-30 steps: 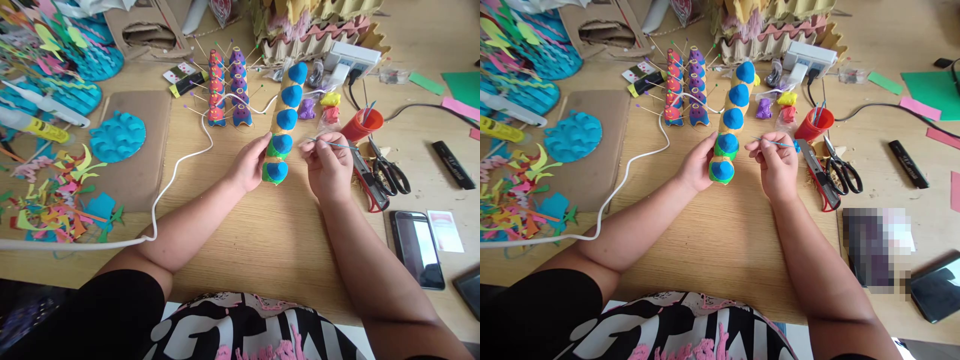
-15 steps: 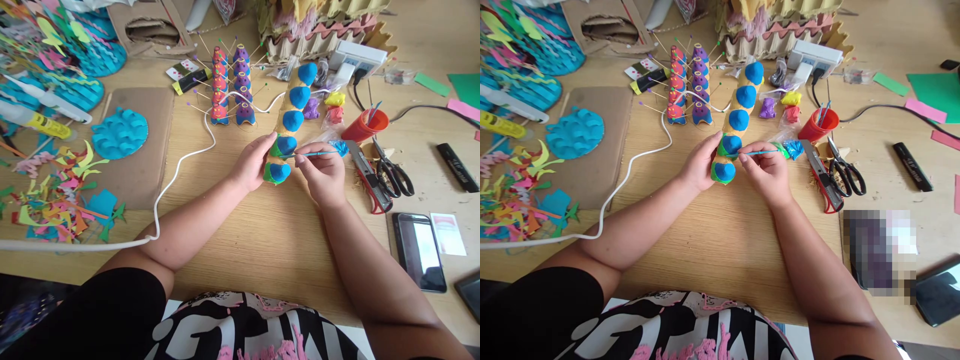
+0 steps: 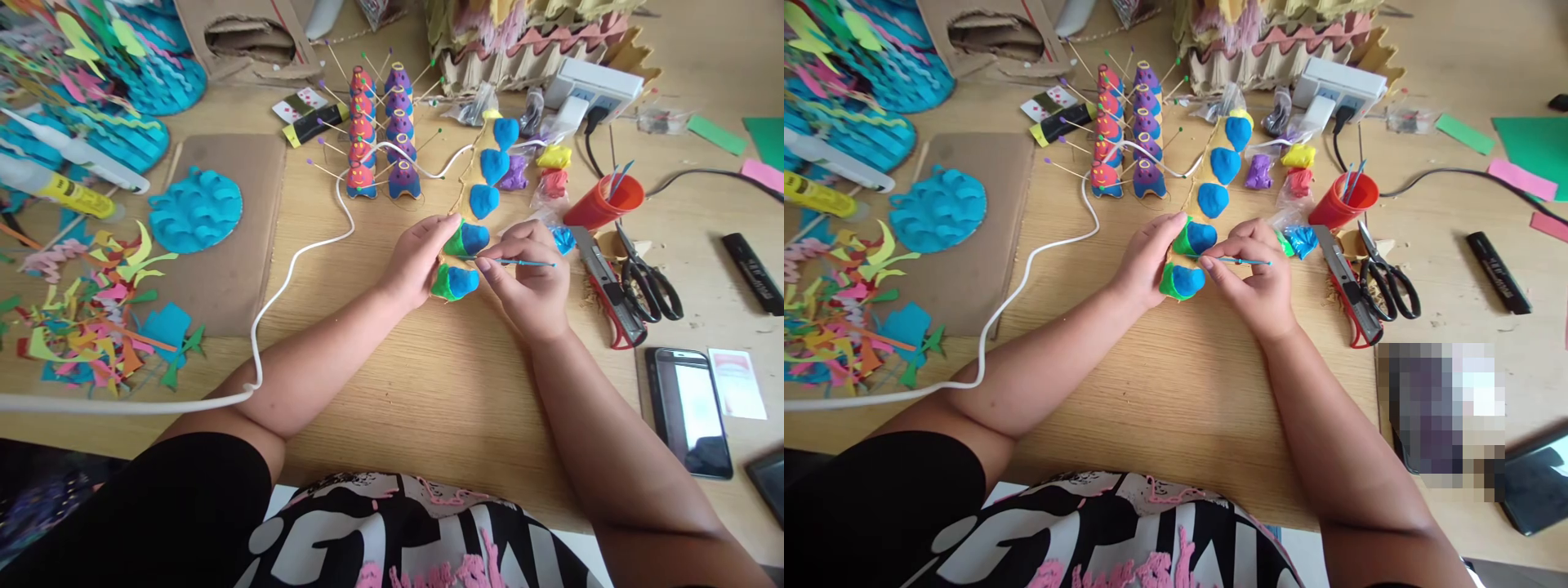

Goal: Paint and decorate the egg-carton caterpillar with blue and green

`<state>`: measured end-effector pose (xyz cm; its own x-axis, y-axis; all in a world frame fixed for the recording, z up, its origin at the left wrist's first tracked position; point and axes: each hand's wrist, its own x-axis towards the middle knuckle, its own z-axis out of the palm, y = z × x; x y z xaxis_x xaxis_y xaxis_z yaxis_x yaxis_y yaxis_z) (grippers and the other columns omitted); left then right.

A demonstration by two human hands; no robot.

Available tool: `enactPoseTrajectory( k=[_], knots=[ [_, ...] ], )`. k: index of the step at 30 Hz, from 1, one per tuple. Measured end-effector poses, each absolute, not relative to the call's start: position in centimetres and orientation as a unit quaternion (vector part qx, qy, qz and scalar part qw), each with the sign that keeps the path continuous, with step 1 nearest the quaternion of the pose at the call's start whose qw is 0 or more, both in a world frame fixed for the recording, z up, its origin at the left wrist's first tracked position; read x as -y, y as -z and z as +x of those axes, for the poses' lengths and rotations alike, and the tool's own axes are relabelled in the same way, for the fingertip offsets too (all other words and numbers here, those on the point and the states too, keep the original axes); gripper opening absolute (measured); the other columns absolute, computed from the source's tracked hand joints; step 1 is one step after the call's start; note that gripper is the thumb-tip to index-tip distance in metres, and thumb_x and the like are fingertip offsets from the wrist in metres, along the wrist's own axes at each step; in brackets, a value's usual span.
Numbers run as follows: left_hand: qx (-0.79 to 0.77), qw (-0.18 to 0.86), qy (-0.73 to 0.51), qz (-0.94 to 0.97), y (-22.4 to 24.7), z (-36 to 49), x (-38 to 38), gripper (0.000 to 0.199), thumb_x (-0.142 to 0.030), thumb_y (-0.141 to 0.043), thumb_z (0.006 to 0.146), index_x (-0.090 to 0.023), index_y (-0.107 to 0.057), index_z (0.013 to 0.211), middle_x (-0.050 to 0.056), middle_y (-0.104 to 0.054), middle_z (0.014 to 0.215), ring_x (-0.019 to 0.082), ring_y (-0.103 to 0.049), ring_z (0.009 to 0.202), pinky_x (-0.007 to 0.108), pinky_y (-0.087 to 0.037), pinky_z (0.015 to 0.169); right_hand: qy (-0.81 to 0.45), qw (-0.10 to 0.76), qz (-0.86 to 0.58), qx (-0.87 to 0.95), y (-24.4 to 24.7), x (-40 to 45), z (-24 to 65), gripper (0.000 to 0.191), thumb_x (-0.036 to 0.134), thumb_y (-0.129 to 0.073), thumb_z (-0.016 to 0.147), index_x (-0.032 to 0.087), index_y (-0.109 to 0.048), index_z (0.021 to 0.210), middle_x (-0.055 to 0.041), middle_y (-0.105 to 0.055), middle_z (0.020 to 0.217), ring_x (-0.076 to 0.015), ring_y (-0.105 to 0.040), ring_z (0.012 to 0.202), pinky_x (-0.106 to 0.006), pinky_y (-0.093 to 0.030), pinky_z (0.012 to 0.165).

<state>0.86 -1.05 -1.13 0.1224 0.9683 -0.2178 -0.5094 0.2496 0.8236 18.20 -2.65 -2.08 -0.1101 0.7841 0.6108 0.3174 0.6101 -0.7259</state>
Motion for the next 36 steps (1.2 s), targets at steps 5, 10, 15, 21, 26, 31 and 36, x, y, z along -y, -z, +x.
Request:
enactPoseTrajectory(
  k=[5, 10, 15, 21, 26, 31, 36],
  knots=[
    [-0.382, 0.665, -0.555, 0.322, 1.5, 0.9, 1.0, 0.039, -0.05, -0.084, 0.099, -0.019, -0.071, 0.079, 0.0, -0.078, 0.076, 0.014, -0.078, 0.073, 0.026, -0.063, 0.071, -0.217, 0.545, -0.385, 0.713, 2.5, 2.5, 18.4, 0.02, 0.05, -0.087, 0.096, 0.031, -0.085, 0.092, -0.0013, -0.065, 0.089, -0.0236, -0.071, 0.091, -0.055, -0.062, 0.099],
    [-0.392, 0.643, -0.563, 0.34, 2.1, 0.9, 0.9, 0.039, -0.046, -0.086, 0.097, -0.02, -0.066, 0.076, -0.002, -0.073, 0.073, 0.013, -0.075, 0.075, 0.025, -0.057, 0.069, -0.207, 0.528, -0.392, 0.724, 2.6, 2.4, 18.6, 0.019, 0.05, -0.087, 0.096, 0.031, -0.085, 0.093, -0.0031, -0.066, 0.092, -0.0262, -0.072, 0.097, -0.055, -0.064, 0.097],
    [-0.391, 0.625, -0.568, 0.365, 2.7, 0.8, 0.8, 0.039, -0.047, -0.085, 0.097, -0.021, -0.065, 0.076, -0.003, -0.069, 0.072, 0.012, -0.072, 0.074, 0.025, -0.055, 0.069, -0.189, 0.522, -0.396, 0.732, 2.6, 2.4, 18.6, 0.02, 0.05, -0.086, 0.097, 0.031, -0.084, 0.092, -0.0037, -0.068, 0.093, -0.0261, -0.073, 0.095, -0.054, -0.064, 0.094],
    [-0.388, 0.61, -0.579, 0.377, 3.3, 0.8, 0.7, 0.041, -0.048, -0.085, 0.098, -0.021, -0.064, 0.075, -0.004, -0.065, 0.071, 0.01, -0.068, 0.07, 0.025, -0.053, 0.067, -0.18, 0.513, -0.408, 0.734, 2.7, 2.4, 18.5, 0.028, 0.055, -0.082, 0.099, 0.03, -0.079, 0.088, -0.0051, -0.072, 0.09, -0.0287, -0.076, 0.096, -0.057, -0.065, 0.096],
    [-0.391, 0.603, -0.583, 0.38, 3.6, 0.7, 0.7, 0.042, -0.048, -0.087, 0.097, -0.022, -0.063, 0.074, -0.004, -0.062, 0.069, 0.01, -0.067, 0.069, 0.026, -0.053, 0.066, -0.176, 0.519, -0.4, 0.735, 2.9, 2.3, 18.5, 0.025, 0.051, -0.082, 0.1, 0.03, -0.079, 0.087, -0.0041, -0.072, 0.087, -0.0297, -0.078, 0.099, -0.06, -0.064, 0.1],
    [-0.405, 0.601, -0.576, 0.378, 3.1, 0.8, 0.7, 0.043, -0.054, -0.084, 0.097, -0.022, -0.065, 0.077, -0.004, -0.068, 0.072, 0.011, -0.071, 0.073, 0.025, -0.056, 0.069, -0.19, 0.524, -0.404, 0.726, 2.8, 2.4, 18.4, 0.03, 0.056, -0.082, 0.099, 0.029, -0.078, 0.086, -0.0032, -0.072, 0.087, -0.0271, -0.077, 0.093, -0.059, -0.066, 0.099],
    [-0.414, 0.607, -0.568, 0.371, 2.2, 0.9, 0.7, 0.045, -0.059, -0.08, 0.098, -0.021, -0.067, 0.079, -0.002, -0.074, 0.075, 0.012, -0.074, 0.076, 0.025, -0.059, 0.072, -0.198, 0.539, -0.412, 0.707, 2.8, 2.3, 18.4, 0.039, 0.065, -0.081, 0.097, 0.029, -0.076, 0.084, -0.0021, -0.069, 0.083, -0.0247, -0.074, 0.088, -0.057, -0.067, 0.097]
  ],
)
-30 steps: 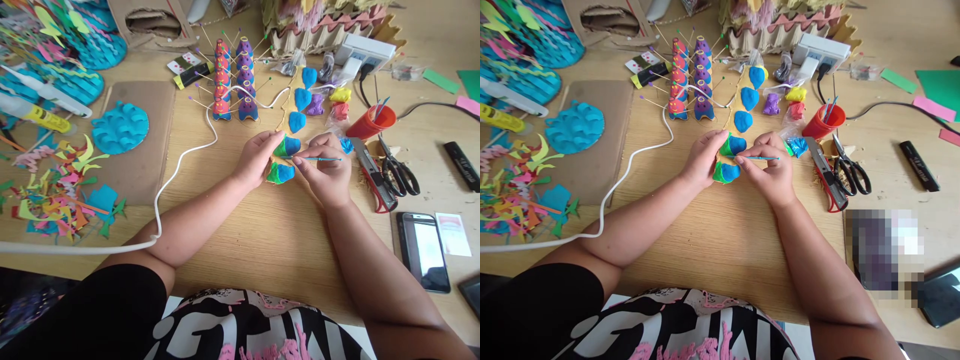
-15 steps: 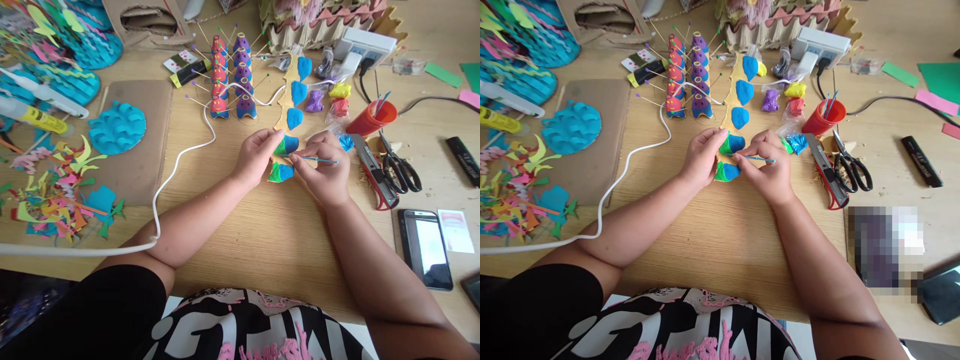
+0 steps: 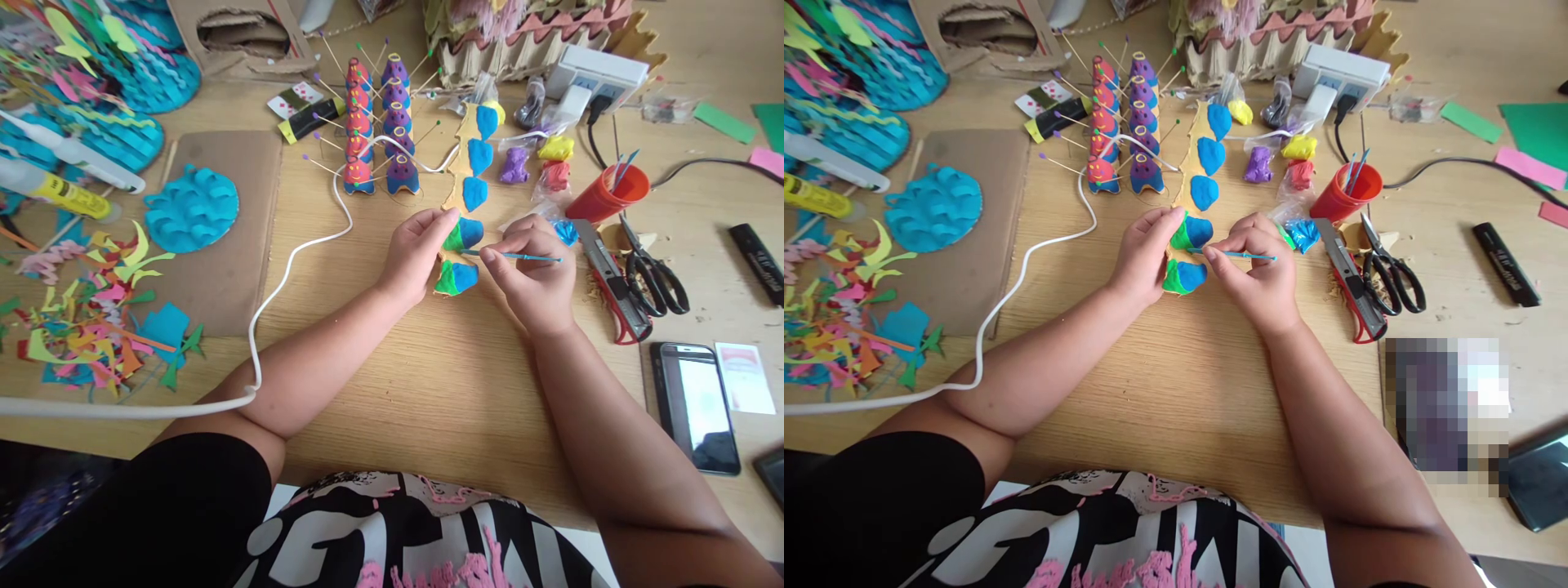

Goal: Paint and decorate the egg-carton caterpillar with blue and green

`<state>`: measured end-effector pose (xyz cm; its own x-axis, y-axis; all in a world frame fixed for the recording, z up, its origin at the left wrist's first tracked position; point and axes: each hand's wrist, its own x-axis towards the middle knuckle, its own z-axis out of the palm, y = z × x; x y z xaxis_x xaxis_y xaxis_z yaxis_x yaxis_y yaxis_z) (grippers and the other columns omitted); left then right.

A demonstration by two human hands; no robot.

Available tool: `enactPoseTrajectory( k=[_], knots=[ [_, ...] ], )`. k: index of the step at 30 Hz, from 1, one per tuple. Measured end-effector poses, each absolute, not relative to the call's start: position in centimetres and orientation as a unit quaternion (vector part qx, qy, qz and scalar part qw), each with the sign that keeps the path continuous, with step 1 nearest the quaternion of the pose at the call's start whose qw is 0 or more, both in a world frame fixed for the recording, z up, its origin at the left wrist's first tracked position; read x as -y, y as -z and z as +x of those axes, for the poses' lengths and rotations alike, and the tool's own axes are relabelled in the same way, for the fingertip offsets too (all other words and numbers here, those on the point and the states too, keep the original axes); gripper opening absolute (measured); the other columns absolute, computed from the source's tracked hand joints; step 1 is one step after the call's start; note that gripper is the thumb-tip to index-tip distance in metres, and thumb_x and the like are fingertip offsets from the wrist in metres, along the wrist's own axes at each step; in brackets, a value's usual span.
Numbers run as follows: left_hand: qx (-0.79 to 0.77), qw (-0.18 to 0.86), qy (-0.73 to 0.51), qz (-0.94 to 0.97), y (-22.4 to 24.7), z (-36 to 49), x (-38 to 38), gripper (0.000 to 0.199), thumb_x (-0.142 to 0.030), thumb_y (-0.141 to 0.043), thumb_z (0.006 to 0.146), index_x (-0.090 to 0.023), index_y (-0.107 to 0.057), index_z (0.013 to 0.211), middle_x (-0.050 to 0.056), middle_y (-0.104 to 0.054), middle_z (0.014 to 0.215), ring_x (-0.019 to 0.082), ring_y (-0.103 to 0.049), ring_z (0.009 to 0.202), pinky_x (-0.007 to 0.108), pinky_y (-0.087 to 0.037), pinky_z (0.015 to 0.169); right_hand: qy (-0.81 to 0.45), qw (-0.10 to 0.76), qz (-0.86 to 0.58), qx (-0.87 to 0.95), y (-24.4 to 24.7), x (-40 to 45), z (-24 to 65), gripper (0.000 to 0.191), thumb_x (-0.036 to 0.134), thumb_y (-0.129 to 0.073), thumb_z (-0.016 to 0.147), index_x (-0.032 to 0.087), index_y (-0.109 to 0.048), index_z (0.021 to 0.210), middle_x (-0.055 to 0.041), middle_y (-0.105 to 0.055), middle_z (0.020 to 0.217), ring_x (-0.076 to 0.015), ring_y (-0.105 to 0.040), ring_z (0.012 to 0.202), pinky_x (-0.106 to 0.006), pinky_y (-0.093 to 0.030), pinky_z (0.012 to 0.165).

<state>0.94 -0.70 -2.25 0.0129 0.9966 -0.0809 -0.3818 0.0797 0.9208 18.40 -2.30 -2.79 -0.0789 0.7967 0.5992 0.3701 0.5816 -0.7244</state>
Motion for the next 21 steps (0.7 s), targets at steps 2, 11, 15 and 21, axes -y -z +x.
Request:
enactPoseTrajectory(
  k=[2, 11, 15, 21],
  knots=[
    [-0.412, 0.61, -0.569, 0.366, 2.1, 0.96, 0.79, 0.044, -0.059, -0.081, 0.097, -0.022, -0.067, 0.078, -0.002, -0.074, 0.075, 0.012, -0.074, 0.075, 0.025, -0.059, 0.071, -0.202, 0.537, -0.409, 0.71, 2.8, 2.25, 18.38, 0.038, 0.065, -0.081, 0.096, 0.029, -0.076, 0.084, -0.0024, -0.069, 0.083, -0.0249, -0.073, 0.087, -0.057, -0.067, 0.098],
    [-0.418, 0.618, -0.565, 0.352, 2.07, 1.0, 0.88, 0.041, -0.053, -0.082, 0.098, -0.022, -0.066, 0.078, -0.002, -0.073, 0.075, 0.012, -0.074, 0.075, 0.026, -0.057, 0.07, -0.204, 0.526, -0.419, 0.712, 2.89, 2.31, 18.24, 0.039, 0.067, -0.08, 0.096, 0.03, -0.076, 0.085, -0.0039, -0.068, 0.083, -0.0277, -0.073, 0.091, -0.06, -0.065, 0.102],
    [-0.42, 0.62, -0.559, 0.357, 1.94, 1.01, 1.02, 0.041, -0.055, -0.081, 0.098, -0.022, -0.066, 0.079, -0.001, -0.075, 0.077, 0.013, -0.076, 0.077, 0.025, -0.059, 0.071, -0.196, 0.525, -0.42, 0.714, 2.79, 2.35, 18.19, 0.038, 0.065, -0.08, 0.097, 0.03, -0.075, 0.084, -0.0039, -0.069, 0.083, -0.0266, -0.072, 0.087, -0.057, -0.066, 0.093],
    [-0.414, 0.615, -0.563, 0.366, 1.96, 1.02, 1.03, 0.042, -0.054, -0.081, 0.098, -0.022, -0.065, 0.077, -0.003, -0.072, 0.073, 0.011, -0.074, 0.073, 0.025, -0.058, 0.07, -0.203, 0.534, -0.399, 0.717, 2.94, 2.22, 18.29, 0.032, 0.059, -0.082, 0.098, 0.03, -0.077, 0.086, -0.0037, -0.069, 0.084, -0.0268, -0.072, 0.088, -0.057, -0.064, 0.096]
  ],
)
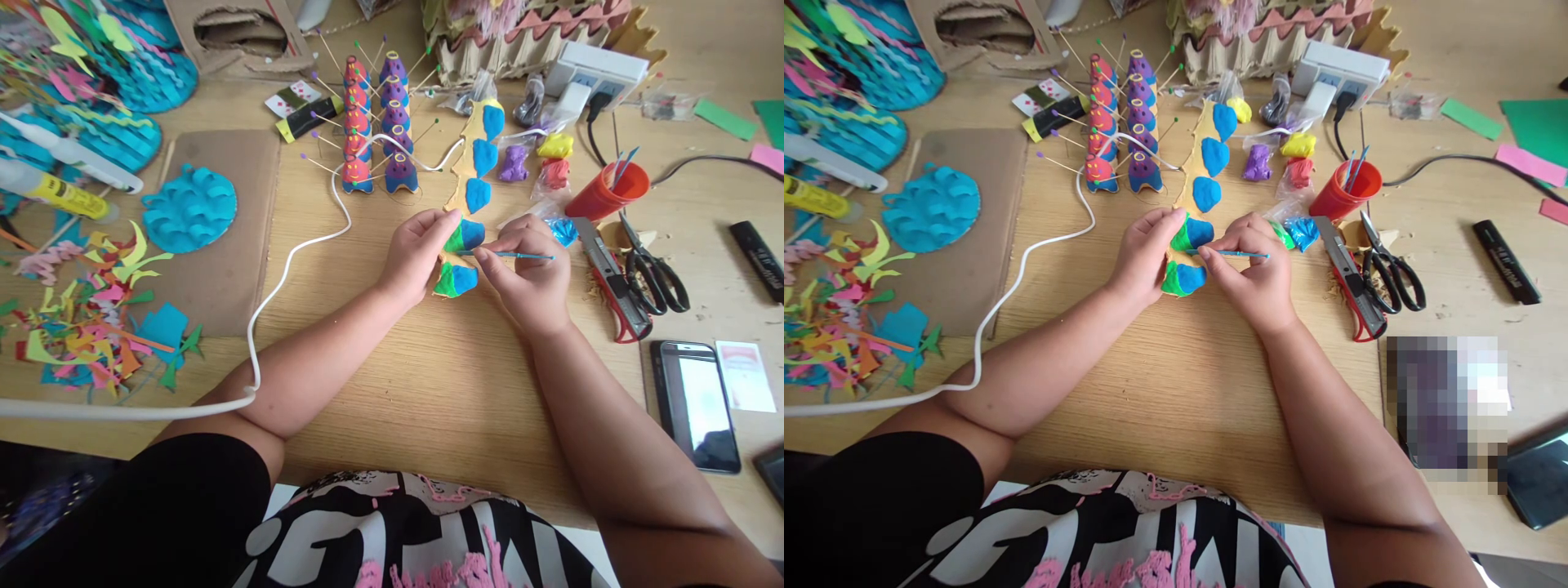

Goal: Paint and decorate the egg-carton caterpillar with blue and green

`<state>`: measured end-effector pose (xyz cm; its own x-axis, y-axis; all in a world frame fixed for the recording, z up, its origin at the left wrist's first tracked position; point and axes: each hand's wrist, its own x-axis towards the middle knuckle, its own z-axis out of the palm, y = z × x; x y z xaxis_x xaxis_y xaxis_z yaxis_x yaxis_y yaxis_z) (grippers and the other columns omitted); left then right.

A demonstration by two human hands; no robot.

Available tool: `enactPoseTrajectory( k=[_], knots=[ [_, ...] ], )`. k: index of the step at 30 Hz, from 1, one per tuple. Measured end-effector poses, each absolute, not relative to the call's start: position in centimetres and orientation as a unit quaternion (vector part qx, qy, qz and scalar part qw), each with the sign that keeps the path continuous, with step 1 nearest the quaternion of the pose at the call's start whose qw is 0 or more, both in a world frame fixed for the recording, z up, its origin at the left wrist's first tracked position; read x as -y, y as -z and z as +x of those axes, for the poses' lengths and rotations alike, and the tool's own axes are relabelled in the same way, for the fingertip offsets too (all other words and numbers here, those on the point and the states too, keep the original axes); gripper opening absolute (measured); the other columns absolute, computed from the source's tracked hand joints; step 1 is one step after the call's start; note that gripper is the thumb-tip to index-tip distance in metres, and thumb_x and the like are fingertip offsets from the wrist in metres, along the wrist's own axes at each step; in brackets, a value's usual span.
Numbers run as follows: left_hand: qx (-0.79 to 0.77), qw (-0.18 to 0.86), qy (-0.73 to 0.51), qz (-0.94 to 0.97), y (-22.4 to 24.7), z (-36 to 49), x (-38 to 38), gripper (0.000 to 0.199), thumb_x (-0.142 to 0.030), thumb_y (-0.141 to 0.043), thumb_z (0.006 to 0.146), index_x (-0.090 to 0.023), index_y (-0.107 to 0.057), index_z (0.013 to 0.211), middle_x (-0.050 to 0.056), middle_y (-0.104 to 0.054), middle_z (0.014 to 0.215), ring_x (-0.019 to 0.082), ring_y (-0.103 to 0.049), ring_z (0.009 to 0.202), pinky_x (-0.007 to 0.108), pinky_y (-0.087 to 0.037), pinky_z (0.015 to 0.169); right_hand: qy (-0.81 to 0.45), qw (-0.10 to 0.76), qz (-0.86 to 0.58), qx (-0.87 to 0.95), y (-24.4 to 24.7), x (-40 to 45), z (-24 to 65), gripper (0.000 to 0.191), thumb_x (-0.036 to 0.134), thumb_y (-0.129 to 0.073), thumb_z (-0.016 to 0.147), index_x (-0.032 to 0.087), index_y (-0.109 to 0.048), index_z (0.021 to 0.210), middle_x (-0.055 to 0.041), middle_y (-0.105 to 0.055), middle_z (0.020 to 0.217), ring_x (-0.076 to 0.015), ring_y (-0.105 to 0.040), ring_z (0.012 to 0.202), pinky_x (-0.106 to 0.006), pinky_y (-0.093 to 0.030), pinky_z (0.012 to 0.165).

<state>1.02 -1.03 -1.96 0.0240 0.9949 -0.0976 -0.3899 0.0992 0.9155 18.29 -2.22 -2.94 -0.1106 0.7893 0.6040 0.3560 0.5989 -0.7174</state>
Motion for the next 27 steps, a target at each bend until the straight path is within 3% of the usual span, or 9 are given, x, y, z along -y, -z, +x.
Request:
enactPoseTrajectory(
  k=[9, 19, 27],
  knots=[
    [-0.413, 0.617, -0.565, 0.359, 2.15, 1.01, 1.05, 0.041, -0.053, -0.082, 0.099, -0.022, -0.065, 0.077, -0.003, -0.072, 0.073, 0.012, -0.073, 0.073, 0.026, -0.057, 0.071, -0.22, 0.527, -0.405, 0.714, 3.13, 2.29, 18.32, 0.031, 0.06, -0.081, 0.098, 0.031, -0.077, 0.087, -0.0041, -0.069, 0.087, -0.0282, -0.074, 0.094, -0.061, -0.063, 0.105],
    [-0.416, 0.614, -0.566, 0.36, 2.24, 1.04, 1.0, 0.043, -0.057, -0.082, 0.097, -0.022, -0.065, 0.078, -0.003, -0.072, 0.074, 0.011, -0.073, 0.072, 0.025, -0.057, 0.069, -0.2, 0.535, -0.407, 0.713, 2.82, 2.26, 18.02, 0.036, 0.063, -0.082, 0.097, 0.031, -0.075, 0.081, -0.0042, -0.071, 0.082, -0.0257, -0.072, 0.084, -0.057, -0.067, 0.093],
    [-0.418, 0.616, -0.561, 0.361, 2.27, 1.0, 0.99, 0.041, -0.054, -0.082, 0.098, -0.022, -0.066, 0.079, -0.002, -0.074, 0.076, 0.012, -0.075, 0.075, 0.026, -0.059, 0.072, -0.212, 0.52, -0.421, 0.713, 2.92, 2.38, 18.16, 0.036, 0.066, -0.08, 0.096, 0.031, -0.078, 0.087, -0.0049, -0.072, 0.087, -0.0287, -0.075, 0.094, -0.06, -0.065, 0.102]
  ],
)
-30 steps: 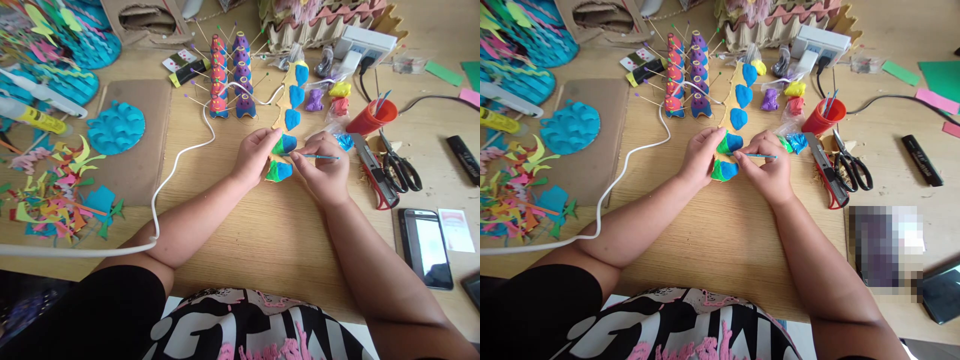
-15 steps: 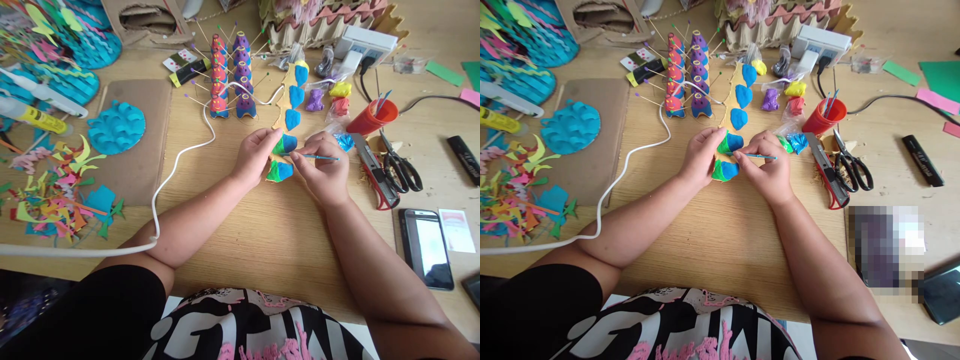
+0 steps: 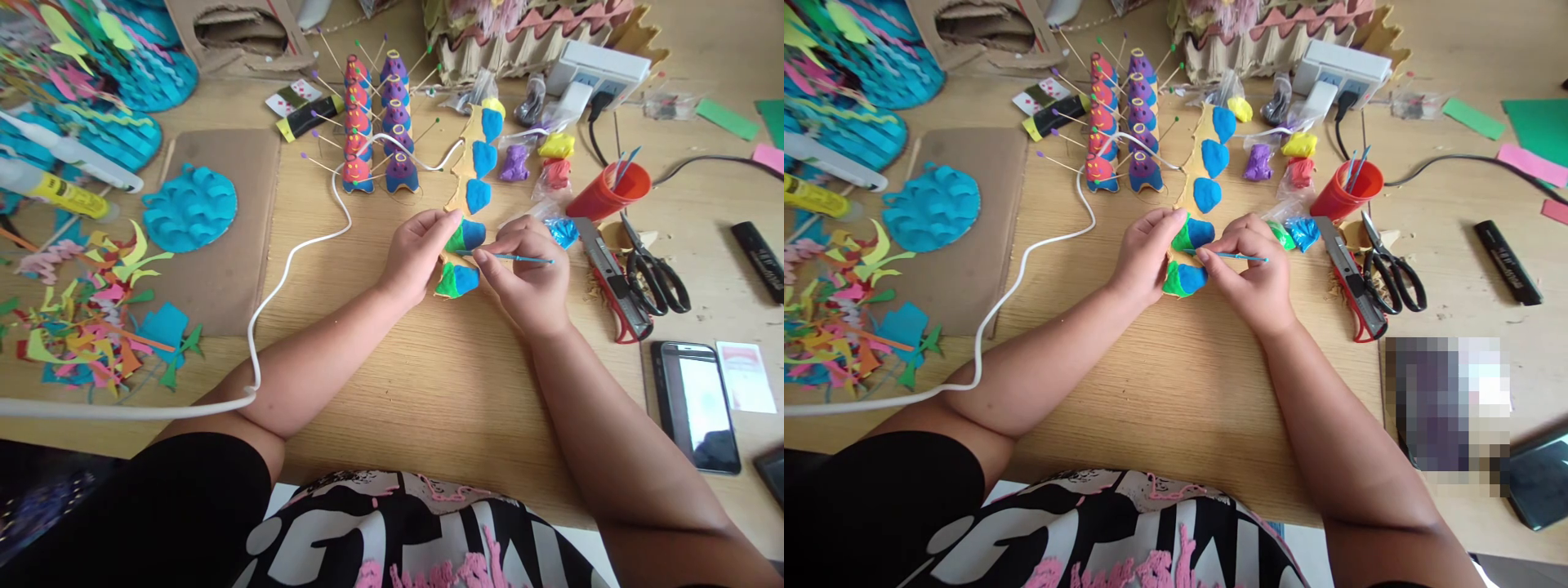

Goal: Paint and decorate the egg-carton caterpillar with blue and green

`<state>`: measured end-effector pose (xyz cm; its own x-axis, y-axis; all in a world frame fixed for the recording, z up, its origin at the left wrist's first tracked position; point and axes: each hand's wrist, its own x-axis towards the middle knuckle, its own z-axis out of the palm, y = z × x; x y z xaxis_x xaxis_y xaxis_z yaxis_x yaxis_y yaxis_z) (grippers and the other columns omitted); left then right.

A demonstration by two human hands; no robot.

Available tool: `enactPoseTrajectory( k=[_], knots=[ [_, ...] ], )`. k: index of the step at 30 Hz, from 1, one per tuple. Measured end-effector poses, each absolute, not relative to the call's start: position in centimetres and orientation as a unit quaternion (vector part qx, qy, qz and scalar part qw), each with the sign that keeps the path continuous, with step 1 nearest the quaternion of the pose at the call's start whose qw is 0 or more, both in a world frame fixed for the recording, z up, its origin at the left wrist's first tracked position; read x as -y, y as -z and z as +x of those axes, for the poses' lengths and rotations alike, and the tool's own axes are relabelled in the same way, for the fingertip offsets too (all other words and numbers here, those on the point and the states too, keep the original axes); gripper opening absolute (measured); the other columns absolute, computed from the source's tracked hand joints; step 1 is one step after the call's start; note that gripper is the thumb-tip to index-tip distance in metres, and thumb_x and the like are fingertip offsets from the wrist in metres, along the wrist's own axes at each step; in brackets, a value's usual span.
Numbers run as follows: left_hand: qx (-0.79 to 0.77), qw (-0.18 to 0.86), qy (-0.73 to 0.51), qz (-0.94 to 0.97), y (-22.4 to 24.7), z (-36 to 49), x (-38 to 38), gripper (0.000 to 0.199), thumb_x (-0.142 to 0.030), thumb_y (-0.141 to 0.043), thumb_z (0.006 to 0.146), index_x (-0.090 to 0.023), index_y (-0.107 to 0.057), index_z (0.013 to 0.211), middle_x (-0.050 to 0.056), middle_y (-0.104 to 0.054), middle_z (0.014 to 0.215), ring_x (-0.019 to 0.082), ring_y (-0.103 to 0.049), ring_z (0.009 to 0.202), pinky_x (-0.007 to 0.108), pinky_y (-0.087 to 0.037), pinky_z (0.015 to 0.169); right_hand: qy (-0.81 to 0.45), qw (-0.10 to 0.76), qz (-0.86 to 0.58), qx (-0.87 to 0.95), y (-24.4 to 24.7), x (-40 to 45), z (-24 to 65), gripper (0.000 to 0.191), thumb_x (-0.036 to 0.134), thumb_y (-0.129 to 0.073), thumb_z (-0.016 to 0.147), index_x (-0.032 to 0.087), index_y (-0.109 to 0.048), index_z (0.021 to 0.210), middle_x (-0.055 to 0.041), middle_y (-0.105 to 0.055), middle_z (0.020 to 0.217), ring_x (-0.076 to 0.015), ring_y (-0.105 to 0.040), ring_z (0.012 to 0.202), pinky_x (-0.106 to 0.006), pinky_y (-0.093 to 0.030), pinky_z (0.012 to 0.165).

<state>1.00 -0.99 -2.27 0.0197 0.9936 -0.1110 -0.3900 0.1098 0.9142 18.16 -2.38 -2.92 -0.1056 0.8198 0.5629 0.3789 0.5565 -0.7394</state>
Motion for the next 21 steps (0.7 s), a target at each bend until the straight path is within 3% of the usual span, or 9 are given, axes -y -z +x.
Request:
enactPoseTrajectory(
  k=[7, 21],
  knots=[
    [-0.416, 0.614, -0.568, 0.358, 2.45, 1.1, 0.97, 0.04, -0.053, -0.081, 0.099, -0.022, -0.066, 0.079, -0.002, -0.073, 0.077, 0.013, -0.076, 0.076, 0.028, -0.06, 0.074, -0.198, 0.524, -0.414, 0.718, 2.88, 2.33, 18.15, 0.035, 0.062, -0.08, 0.098, 0.031, -0.076, 0.084, -0.005, -0.072, 0.086, -0.0277, -0.074, 0.089, -0.059, -0.066, 0.097],
    [-0.415, 0.62, -0.563, 0.356, 2.43, 1.03, 0.96, 0.039, -0.053, -0.083, 0.098, -0.022, -0.066, 0.08, -0.002, -0.073, 0.077, 0.014, -0.076, 0.078, 0.028, -0.059, 0.074, -0.211, 0.521, -0.407, 0.72, 3.05, 2.32, 18.16, 0.028, 0.055, -0.083, 0.098, 0.03, -0.076, 0.087, -0.0046, -0.073, 0.088, -0.0279, -0.074, 0.092, -0.058, -0.064, 0.101]
  ],
)
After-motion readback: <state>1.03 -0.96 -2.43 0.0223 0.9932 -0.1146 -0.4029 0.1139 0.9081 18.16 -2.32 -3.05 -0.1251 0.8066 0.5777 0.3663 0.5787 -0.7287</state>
